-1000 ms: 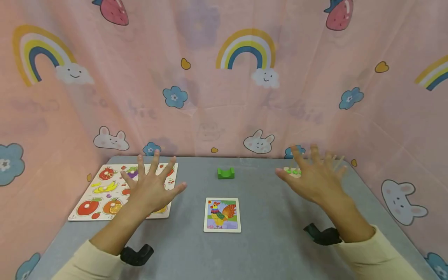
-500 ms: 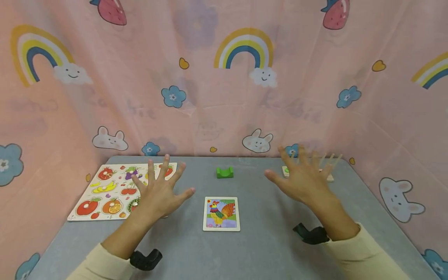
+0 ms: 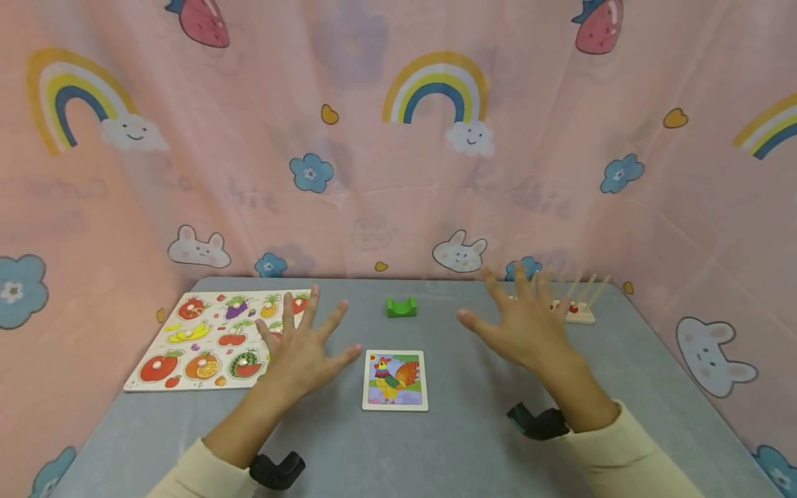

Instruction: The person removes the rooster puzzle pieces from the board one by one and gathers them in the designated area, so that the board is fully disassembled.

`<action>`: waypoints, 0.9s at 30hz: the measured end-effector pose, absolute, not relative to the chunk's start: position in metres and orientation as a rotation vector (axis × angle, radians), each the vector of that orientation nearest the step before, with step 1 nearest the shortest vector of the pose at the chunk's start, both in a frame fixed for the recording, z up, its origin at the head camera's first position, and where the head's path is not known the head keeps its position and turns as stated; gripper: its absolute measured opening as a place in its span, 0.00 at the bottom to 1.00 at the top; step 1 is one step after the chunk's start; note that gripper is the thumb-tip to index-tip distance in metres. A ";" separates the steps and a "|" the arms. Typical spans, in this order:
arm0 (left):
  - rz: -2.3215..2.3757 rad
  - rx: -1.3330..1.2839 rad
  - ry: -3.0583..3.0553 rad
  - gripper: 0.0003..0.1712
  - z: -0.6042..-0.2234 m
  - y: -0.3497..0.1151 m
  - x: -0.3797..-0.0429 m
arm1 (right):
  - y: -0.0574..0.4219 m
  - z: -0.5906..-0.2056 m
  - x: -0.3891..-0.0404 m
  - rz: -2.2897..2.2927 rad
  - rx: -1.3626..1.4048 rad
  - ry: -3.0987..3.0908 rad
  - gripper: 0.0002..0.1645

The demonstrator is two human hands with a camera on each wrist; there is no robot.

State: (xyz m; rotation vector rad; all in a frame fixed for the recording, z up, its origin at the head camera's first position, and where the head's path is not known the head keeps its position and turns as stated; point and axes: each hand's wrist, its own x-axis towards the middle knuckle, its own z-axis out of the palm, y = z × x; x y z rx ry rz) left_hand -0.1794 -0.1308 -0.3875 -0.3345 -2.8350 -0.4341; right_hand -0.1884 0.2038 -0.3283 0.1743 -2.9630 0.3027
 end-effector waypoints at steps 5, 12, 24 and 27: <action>-0.456 -0.362 -2.822 0.45 -0.396 -0.124 -0.178 | 0.199 -0.335 -0.189 0.307 0.202 -2.956 0.57; -0.488 -0.413 -2.796 0.44 -0.407 -0.115 -0.176 | 0.192 -0.343 -0.190 0.317 0.246 -2.943 0.56; -0.503 -0.528 -2.788 0.43 -0.423 -0.104 -0.172 | 0.179 -0.353 -0.191 0.356 0.269 -2.942 0.54; -0.485 -0.550 -2.798 0.42 -0.428 -0.102 -0.172 | 0.175 -0.356 -0.192 0.352 0.266 -2.950 0.54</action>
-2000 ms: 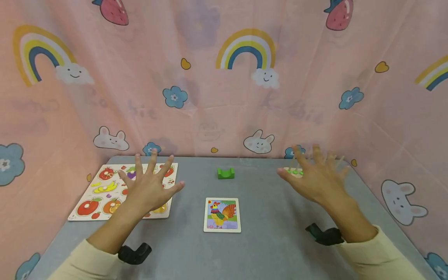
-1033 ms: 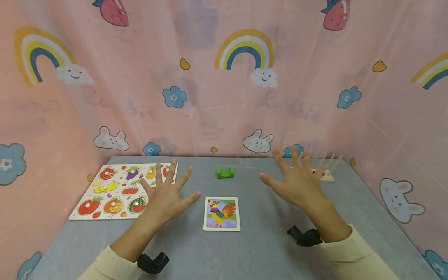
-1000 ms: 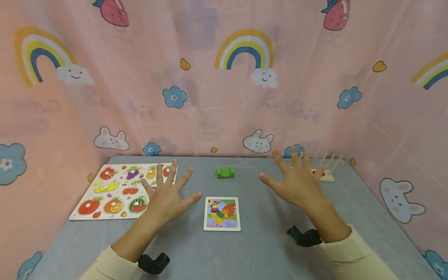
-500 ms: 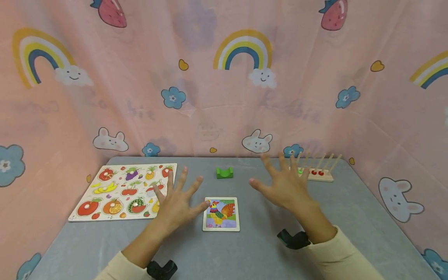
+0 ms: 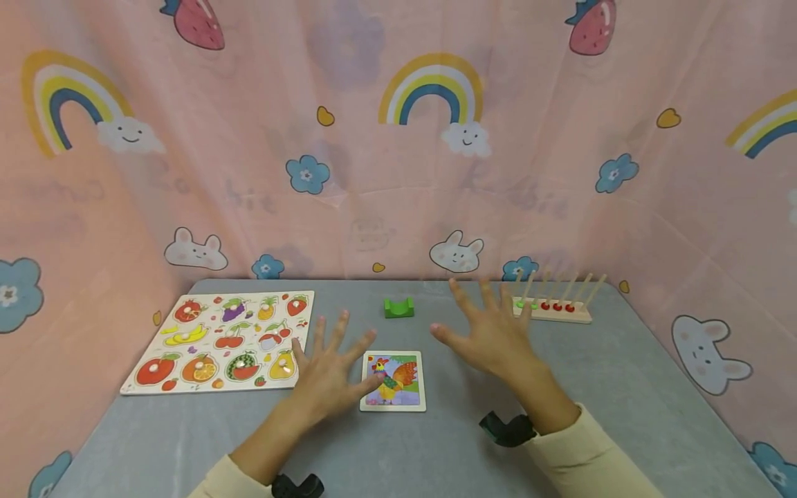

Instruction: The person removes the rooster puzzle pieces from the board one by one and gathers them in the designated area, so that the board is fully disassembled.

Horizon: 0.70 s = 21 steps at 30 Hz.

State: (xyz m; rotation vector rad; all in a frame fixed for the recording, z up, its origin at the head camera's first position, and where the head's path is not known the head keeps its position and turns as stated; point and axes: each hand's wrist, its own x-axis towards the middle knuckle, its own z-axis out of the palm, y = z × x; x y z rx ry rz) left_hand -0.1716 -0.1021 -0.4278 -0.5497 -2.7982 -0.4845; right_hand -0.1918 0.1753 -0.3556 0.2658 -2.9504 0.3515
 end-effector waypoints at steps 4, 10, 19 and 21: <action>-0.470 -0.574 -2.836 0.40 -0.432 -0.100 -0.171 | 0.172 -0.360 -0.194 0.326 0.263 -2.949 0.54; -0.468 -0.634 -2.864 0.38 -0.438 -0.099 -0.169 | 0.167 -0.366 -0.195 0.348 0.291 -2.952 0.55; -0.422 -0.733 -2.891 0.35 -0.449 -0.099 -0.168 | 0.157 -0.378 -0.199 0.346 0.318 -2.924 0.53; -0.438 -0.756 -2.891 0.34 -0.452 -0.099 -0.169 | 0.154 -0.380 -0.200 0.368 0.322 -2.927 0.52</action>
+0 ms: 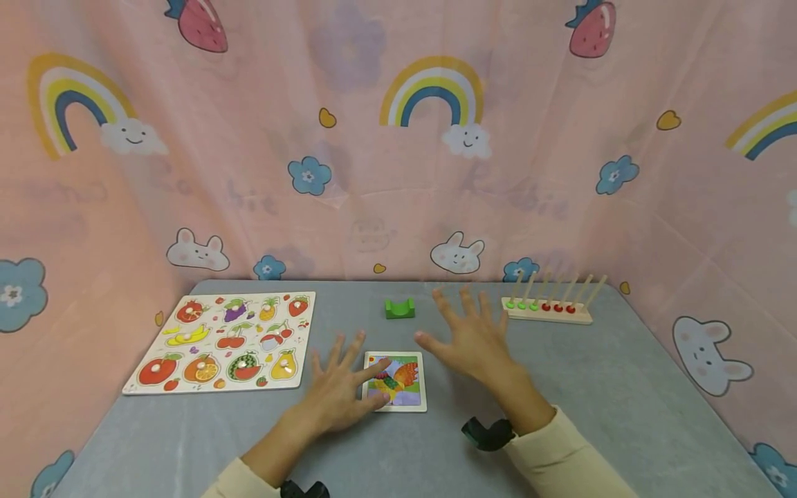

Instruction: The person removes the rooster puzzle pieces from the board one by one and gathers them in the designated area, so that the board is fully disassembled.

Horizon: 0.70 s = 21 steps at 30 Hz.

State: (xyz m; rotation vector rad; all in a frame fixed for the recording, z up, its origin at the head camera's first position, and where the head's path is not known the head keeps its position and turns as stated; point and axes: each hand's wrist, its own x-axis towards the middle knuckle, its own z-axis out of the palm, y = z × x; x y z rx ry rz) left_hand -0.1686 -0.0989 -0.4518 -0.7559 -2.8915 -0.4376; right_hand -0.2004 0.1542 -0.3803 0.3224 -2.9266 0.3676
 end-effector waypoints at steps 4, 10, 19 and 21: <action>-0.505 -0.775 -2.899 0.33 -0.458 -0.099 -0.170 | 0.149 -0.386 -0.202 0.396 0.330 -2.949 0.53; -0.545 -0.797 -2.917 0.31 -0.465 -0.099 -0.172 | 0.144 -0.391 -0.203 0.431 0.348 -2.953 0.55; -0.582 -0.837 -2.903 0.27 -0.477 -0.098 -0.172 | 0.135 -0.400 -0.206 0.480 0.377 -2.943 0.52; -0.585 -0.840 -2.899 0.26 -0.478 -0.098 -0.172 | 0.133 -0.402 -0.206 0.478 0.379 -2.946 0.52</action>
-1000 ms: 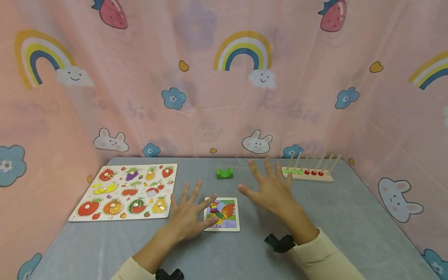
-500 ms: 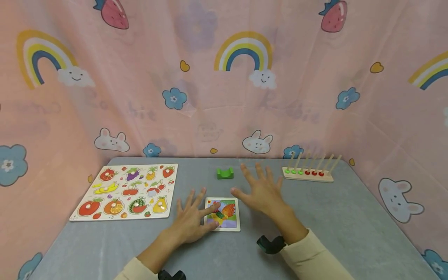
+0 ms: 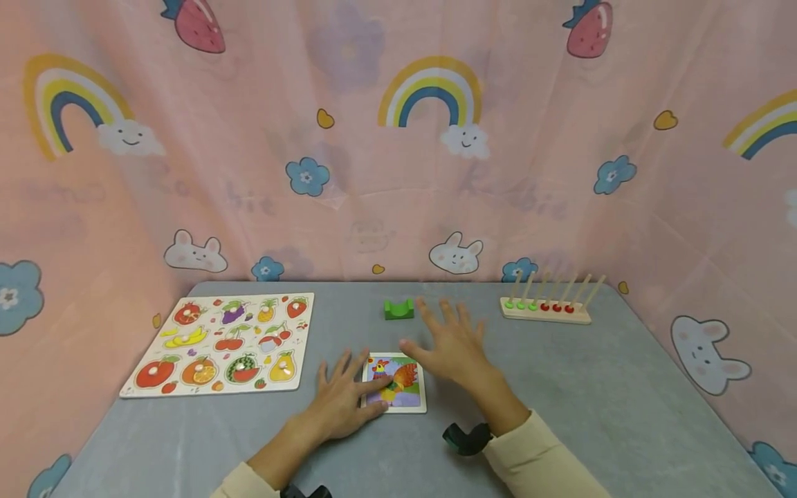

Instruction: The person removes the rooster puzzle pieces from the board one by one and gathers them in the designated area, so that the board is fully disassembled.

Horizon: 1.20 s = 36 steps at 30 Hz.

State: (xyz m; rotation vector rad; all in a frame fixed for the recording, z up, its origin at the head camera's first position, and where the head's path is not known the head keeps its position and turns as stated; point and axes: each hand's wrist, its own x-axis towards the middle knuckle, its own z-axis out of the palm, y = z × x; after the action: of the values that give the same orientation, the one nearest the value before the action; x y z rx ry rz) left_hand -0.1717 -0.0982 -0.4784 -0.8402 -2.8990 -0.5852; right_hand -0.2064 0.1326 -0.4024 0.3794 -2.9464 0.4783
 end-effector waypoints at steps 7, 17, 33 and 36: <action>-0.587 -0.833 -2.902 0.26 -0.481 -0.099 -0.172 | 0.126 -0.407 -0.207 0.512 0.381 -2.957 0.53; -0.600 -0.837 -2.901 0.26 -0.483 -0.099 -0.172 | 0.115 -0.419 -0.209 0.580 0.461 -2.909 0.48; -0.592 -0.832 -2.904 0.26 -0.483 -0.099 -0.170 | 0.093 -0.443 -0.212 0.757 0.573 -2.817 0.40; -0.586 -0.832 -2.895 0.26 -0.483 -0.099 -0.171 | 0.092 -0.447 -0.211 0.802 0.589 -2.819 0.38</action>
State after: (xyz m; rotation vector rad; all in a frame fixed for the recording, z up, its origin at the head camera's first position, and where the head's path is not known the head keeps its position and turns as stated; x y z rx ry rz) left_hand -0.1708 -0.0986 -0.4832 -0.8320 -2.8950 -0.5857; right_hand -0.2114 0.0918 -0.4473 0.5888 -2.8194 0.8018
